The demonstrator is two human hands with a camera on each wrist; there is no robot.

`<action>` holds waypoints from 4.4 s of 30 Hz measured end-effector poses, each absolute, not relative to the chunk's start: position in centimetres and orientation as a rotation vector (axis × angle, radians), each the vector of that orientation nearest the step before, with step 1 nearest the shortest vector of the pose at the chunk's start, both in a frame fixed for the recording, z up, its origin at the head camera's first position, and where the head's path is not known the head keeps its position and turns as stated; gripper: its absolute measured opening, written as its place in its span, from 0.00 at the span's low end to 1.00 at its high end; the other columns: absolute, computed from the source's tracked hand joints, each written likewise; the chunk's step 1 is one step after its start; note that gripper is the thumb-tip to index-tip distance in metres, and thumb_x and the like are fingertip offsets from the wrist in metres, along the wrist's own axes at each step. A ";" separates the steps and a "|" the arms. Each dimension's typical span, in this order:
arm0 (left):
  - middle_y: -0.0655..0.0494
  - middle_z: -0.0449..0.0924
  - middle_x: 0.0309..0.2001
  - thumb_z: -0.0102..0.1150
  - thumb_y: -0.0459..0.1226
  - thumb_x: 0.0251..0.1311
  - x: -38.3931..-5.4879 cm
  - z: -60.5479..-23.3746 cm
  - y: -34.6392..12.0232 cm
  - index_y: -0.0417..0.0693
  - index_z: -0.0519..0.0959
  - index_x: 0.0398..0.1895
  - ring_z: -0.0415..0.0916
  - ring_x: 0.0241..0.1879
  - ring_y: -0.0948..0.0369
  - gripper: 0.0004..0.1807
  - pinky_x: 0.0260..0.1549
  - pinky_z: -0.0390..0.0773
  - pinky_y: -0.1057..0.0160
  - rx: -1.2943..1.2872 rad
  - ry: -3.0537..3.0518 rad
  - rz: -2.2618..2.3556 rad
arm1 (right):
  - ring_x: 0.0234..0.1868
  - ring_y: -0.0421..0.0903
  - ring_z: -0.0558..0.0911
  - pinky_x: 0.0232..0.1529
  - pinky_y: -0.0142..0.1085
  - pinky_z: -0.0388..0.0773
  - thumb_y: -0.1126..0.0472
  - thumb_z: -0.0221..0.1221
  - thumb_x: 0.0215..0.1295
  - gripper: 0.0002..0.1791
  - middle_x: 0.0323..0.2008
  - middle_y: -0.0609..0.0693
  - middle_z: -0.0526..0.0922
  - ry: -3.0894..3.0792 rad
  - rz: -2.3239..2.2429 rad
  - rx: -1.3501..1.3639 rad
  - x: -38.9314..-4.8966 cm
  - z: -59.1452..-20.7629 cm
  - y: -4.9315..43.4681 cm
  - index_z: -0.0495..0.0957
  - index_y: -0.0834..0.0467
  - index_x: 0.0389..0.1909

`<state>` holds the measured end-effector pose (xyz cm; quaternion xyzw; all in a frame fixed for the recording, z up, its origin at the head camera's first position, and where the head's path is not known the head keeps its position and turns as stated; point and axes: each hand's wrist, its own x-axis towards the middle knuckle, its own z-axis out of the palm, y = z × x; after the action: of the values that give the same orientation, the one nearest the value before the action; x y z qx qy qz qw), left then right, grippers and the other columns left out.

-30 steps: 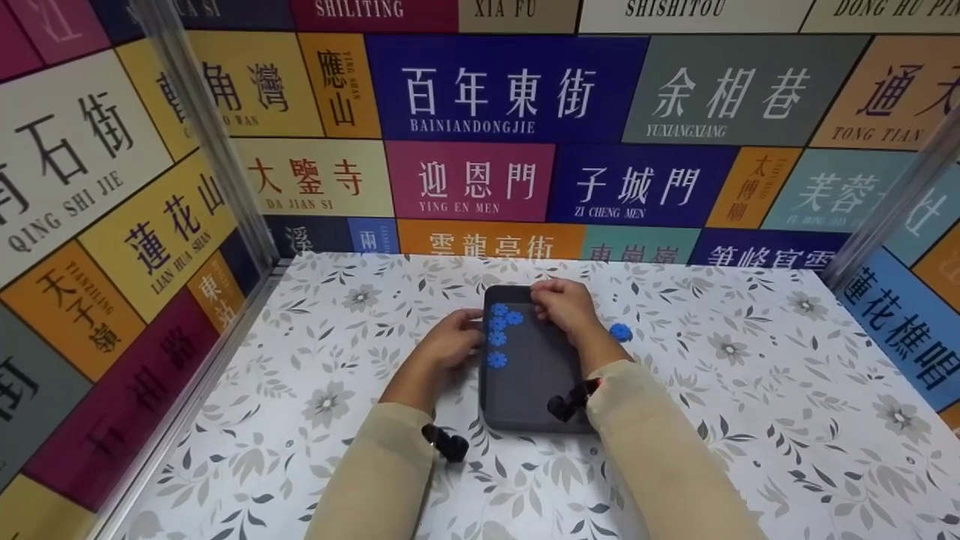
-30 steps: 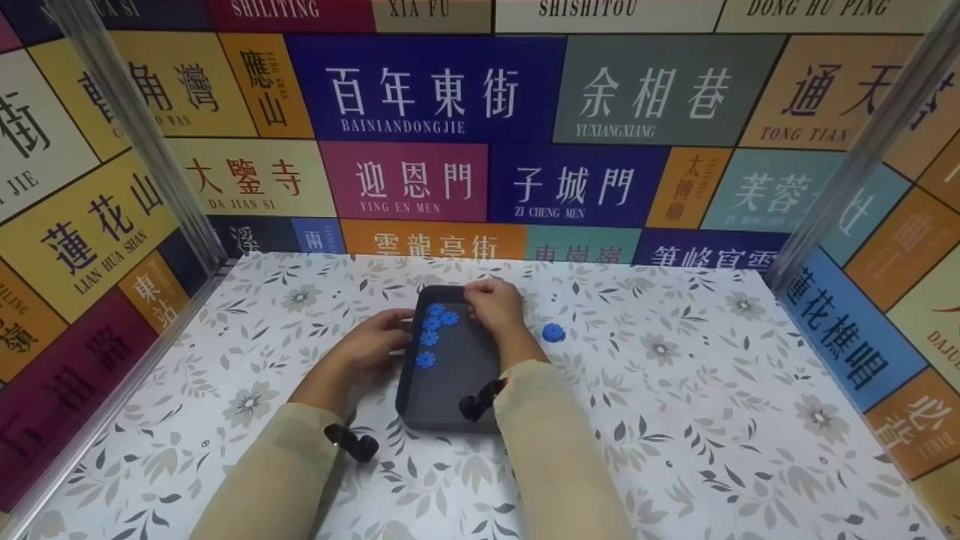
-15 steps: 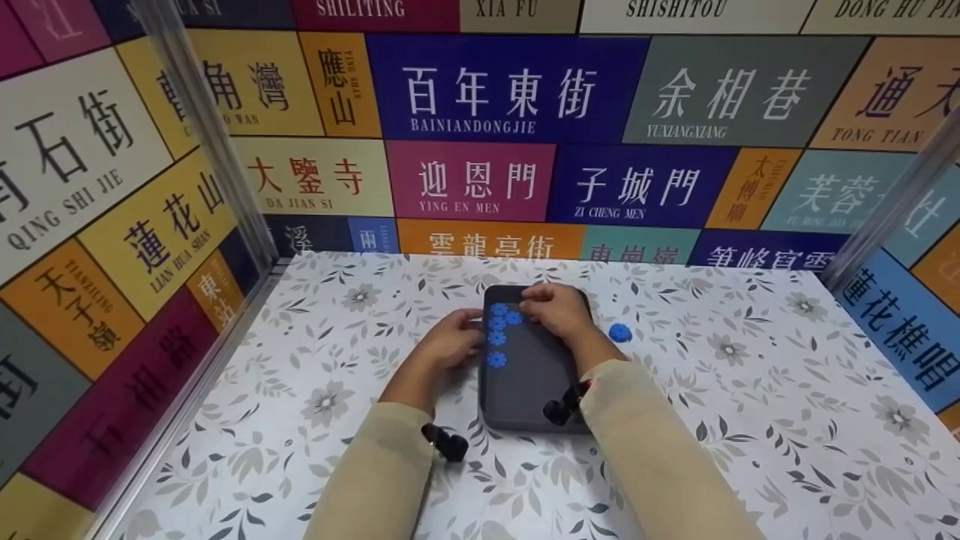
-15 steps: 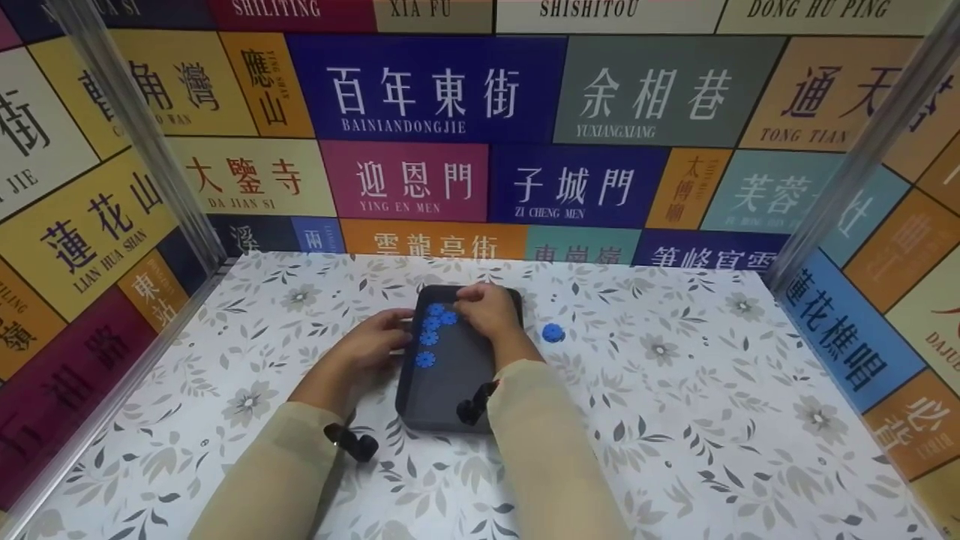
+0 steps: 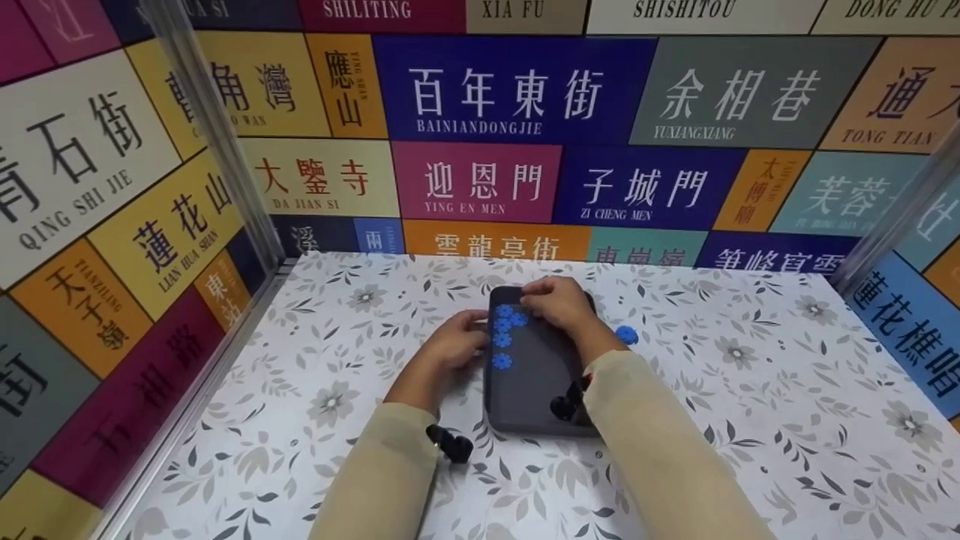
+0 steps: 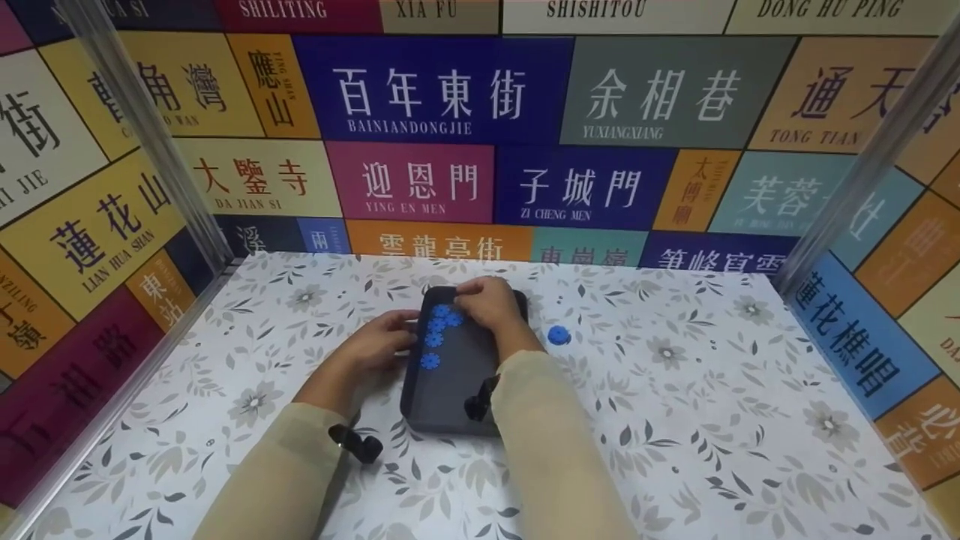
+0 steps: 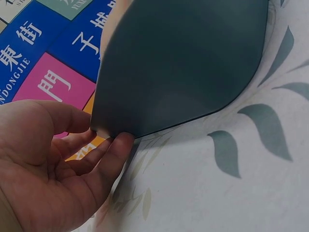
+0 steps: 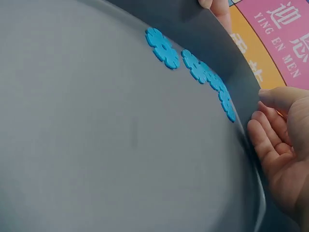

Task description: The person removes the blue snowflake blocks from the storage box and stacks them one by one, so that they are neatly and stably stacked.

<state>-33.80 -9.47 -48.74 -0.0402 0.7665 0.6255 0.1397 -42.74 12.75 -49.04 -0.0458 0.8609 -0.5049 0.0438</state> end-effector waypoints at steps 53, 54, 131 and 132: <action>0.42 0.80 0.69 0.53 0.27 0.65 -33.9 -49.1 -9.4 0.43 0.71 0.76 0.83 0.58 0.51 0.33 0.55 0.85 0.56 -0.087 2.127 1.904 | 0.48 0.50 0.88 0.53 0.45 0.84 0.58 0.66 0.69 0.16 0.53 0.53 0.91 2.794 -1.188 -0.424 -42.3 -50.4 13.0 0.90 0.50 0.56; 0.42 0.80 0.69 0.53 0.28 0.65 -33.9 -49.1 -9.4 0.44 0.71 0.76 0.83 0.58 0.51 0.33 0.56 0.84 0.56 -0.090 2.134 1.901 | 0.46 0.49 0.88 0.50 0.44 0.84 0.58 0.65 0.70 0.16 0.52 0.53 0.91 2.777 -1.217 -0.406 -42.3 -50.4 13.0 0.90 0.50 0.56; 0.44 0.82 0.65 0.54 0.28 0.65 -33.4 -49.0 -9.1 0.48 0.73 0.75 0.83 0.55 0.52 0.33 0.46 0.82 0.62 -0.143 2.125 1.938 | 0.34 0.35 0.86 0.40 0.28 0.87 0.54 0.65 0.76 0.24 0.34 0.41 0.88 2.496 -1.852 0.211 -36.5 -51.0 29.3 0.82 0.68 0.63; 0.44 0.82 0.66 0.55 0.28 0.65 -33.4 -49.0 -9.1 0.49 0.73 0.75 0.83 0.55 0.52 0.33 0.45 0.82 0.62 -0.149 2.113 1.944 | 0.33 0.35 0.85 0.40 0.28 0.87 0.54 0.65 0.76 0.24 0.34 0.41 0.88 2.497 -1.853 0.210 -36.5 -51.0 29.4 0.82 0.68 0.63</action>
<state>-33.39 -9.08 -49.04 -0.0513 0.7283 0.6702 0.1329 -36.45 29.35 -51.03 0.0675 0.8012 -0.5945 0.0128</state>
